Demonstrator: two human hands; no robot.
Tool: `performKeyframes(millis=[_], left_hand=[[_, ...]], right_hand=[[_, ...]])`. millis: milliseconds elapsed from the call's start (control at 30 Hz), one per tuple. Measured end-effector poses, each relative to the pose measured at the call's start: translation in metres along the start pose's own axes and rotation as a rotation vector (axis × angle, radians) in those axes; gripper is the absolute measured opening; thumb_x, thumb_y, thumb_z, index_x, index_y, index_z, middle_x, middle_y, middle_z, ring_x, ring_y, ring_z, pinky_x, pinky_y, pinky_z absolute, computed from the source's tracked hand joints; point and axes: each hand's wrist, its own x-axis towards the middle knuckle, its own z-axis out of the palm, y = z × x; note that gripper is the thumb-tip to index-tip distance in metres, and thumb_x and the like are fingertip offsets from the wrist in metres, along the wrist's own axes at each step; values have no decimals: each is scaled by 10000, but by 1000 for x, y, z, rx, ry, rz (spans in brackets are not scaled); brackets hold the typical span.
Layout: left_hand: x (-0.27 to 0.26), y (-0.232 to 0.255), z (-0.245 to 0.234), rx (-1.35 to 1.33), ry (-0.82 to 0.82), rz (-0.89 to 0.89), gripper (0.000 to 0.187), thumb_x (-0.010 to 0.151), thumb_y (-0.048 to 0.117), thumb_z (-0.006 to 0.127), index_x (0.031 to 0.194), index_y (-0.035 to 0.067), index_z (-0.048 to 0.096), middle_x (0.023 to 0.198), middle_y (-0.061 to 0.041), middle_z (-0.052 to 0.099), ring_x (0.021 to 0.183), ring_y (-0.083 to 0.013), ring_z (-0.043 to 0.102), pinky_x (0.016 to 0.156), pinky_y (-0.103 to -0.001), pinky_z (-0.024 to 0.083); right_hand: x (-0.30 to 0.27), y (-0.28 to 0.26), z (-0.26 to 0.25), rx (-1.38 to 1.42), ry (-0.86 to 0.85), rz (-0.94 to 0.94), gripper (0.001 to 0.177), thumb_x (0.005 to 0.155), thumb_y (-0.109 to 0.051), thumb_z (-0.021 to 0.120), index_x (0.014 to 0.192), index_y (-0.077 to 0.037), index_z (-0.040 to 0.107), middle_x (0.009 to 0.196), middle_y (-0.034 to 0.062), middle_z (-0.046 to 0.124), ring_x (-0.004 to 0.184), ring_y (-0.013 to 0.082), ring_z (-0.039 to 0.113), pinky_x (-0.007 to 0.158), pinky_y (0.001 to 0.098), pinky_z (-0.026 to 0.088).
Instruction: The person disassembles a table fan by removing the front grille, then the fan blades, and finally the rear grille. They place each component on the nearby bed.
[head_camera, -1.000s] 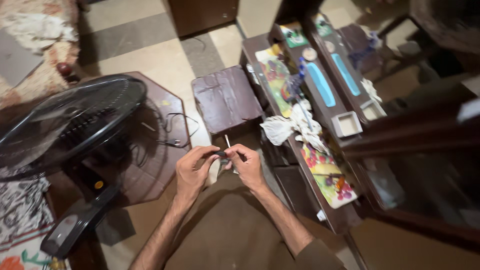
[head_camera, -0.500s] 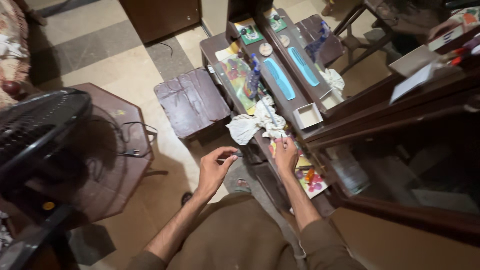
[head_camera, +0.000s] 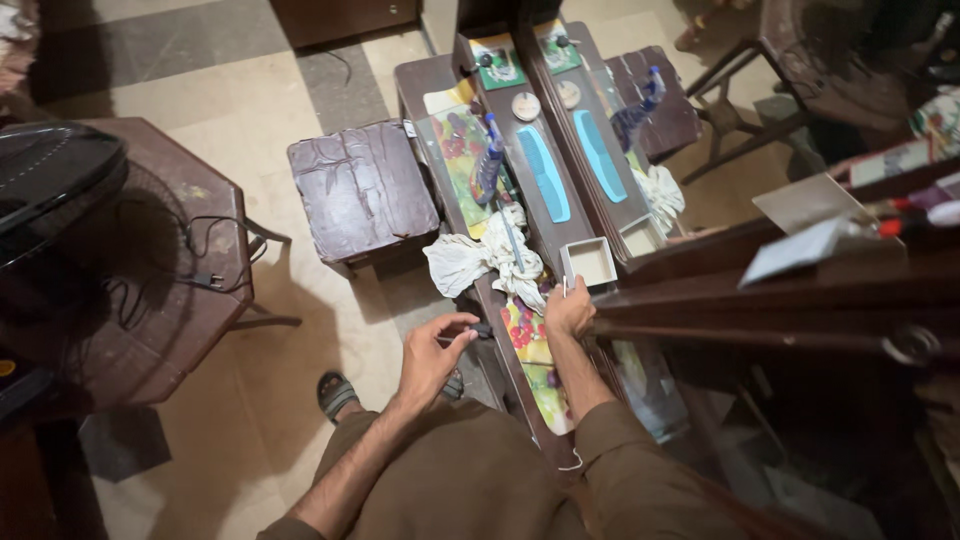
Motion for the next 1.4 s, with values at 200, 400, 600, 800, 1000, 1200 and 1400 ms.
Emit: performKeyframes(millis=[200,400,600,800,1000,1200,1400], left_hand=[[1,-14,-2,-84,54,-67,211,883,113,757,1091,87,778,837,-37,767,629,-68,654,455,-260,549],[4,-19,-23,-58,163,33,211,870,80,774,1080,59,775,874,-45,767,787,-90,691,665,-288,590],[-5,-21,-68,-34,326,120,193,860,79,756,1053,80,768,1108,-80,752,964,-157,730,796,-308,626],[-29,-37,-133,61,474,180,217,826,58,797,1038,105,798,1364,-120,591,1196,-266,647,873,-367,601],[-56,-62,-193,-18,594,92,225,811,57,790,1029,110,791,1417,-119,545,1178,-239,663,853,-333,642],[-72,-88,-236,-137,606,25,259,799,67,798,1057,91,793,1486,-116,527,1095,-230,728,828,-303,665],[-85,-114,-270,-145,624,6,343,820,40,779,1156,109,768,1491,-112,532,1136,-220,702,841,-294,650]], right_hand=[[-10,-9,9,331,-9,3,215,968,-170,651,1121,-50,743,829,140,782,612,278,757,697,389,579],[-64,-38,-20,344,-11,-345,209,940,-138,671,1097,-57,783,776,132,742,505,202,706,604,358,552],[-149,-97,-43,329,-352,-421,204,935,-218,703,1069,-88,785,689,107,753,427,185,655,483,326,513],[-232,-149,-47,412,-500,-617,181,905,-176,732,1036,-67,792,741,81,774,433,174,657,470,316,509],[-284,-181,-27,354,-473,-917,161,866,-143,767,1010,-78,801,852,145,763,653,240,737,600,334,555],[-322,-203,-7,272,-563,-932,178,849,-143,758,1016,-99,798,870,136,763,710,269,753,644,348,569],[-350,-217,15,244,-599,-973,179,853,-129,749,1021,-89,796,864,127,770,724,256,760,656,341,576]])
